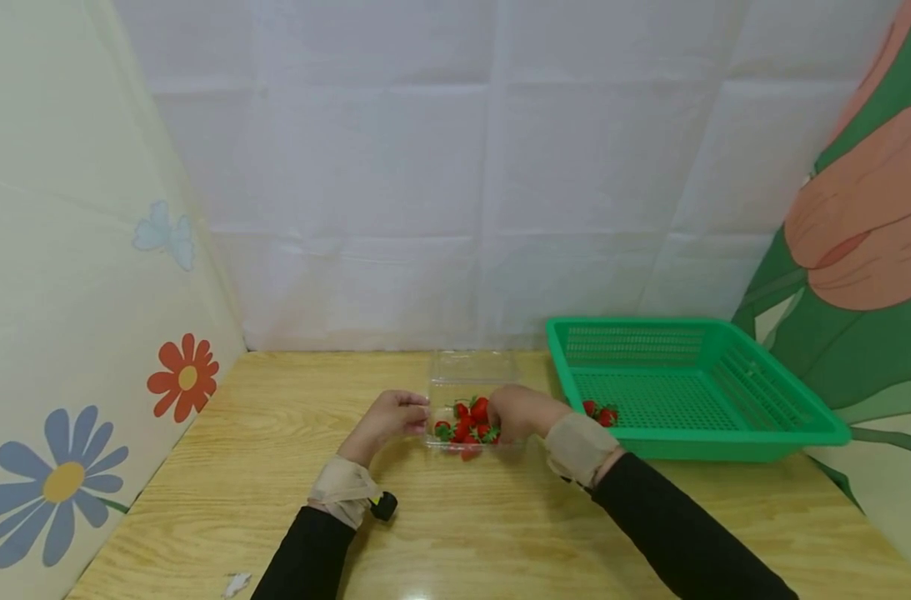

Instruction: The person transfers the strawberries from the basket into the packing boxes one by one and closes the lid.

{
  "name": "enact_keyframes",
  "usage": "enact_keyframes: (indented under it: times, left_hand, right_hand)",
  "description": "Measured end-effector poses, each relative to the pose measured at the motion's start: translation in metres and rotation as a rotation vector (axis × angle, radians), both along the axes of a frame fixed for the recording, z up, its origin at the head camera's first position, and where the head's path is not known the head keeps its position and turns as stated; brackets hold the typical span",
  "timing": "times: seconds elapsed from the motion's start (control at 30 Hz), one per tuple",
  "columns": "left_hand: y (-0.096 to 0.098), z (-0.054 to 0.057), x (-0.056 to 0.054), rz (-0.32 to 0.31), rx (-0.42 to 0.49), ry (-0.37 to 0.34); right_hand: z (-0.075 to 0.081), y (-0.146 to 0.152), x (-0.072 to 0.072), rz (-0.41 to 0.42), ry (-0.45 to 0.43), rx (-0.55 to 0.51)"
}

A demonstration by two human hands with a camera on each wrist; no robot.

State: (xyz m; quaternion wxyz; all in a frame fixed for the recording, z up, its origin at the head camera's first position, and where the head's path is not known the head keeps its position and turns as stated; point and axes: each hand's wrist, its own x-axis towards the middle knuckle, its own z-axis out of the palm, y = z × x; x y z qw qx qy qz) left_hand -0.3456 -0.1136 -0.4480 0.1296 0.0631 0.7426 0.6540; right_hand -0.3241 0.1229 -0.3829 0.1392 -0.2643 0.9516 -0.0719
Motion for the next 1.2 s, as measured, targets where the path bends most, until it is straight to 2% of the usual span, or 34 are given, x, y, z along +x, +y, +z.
enact_keyframes:
  times: [0.2, 0.77, 0.97, 1.2]
  left_hand:
    - [-0.0008, -0.0007, -0.0008, 0.003, -0.007, 0.005]
    - [-0.0011, 0.0009, 0.0006, 0.002, -0.026, -0.003]
    - [-0.0017, 0.0001, -0.0004, 0.005, -0.015, -0.002]
    - [-0.0007, -0.0009, -0.0001, -0.007, -0.001, 0.005]
  right_hand:
    - [-0.0019, -0.0032, 0.0009, -0.028, 0.034, 0.032]
    - [-0.0088, -0.0048, -0.0002, 0.003, 0.057, 0.091]
    - [-0.009, -0.0052, -0.0002, -0.027, 0.032, 0.078]
    - [-0.0043, -0.0042, 0.0004, -0.013, 0.031, 0.046]
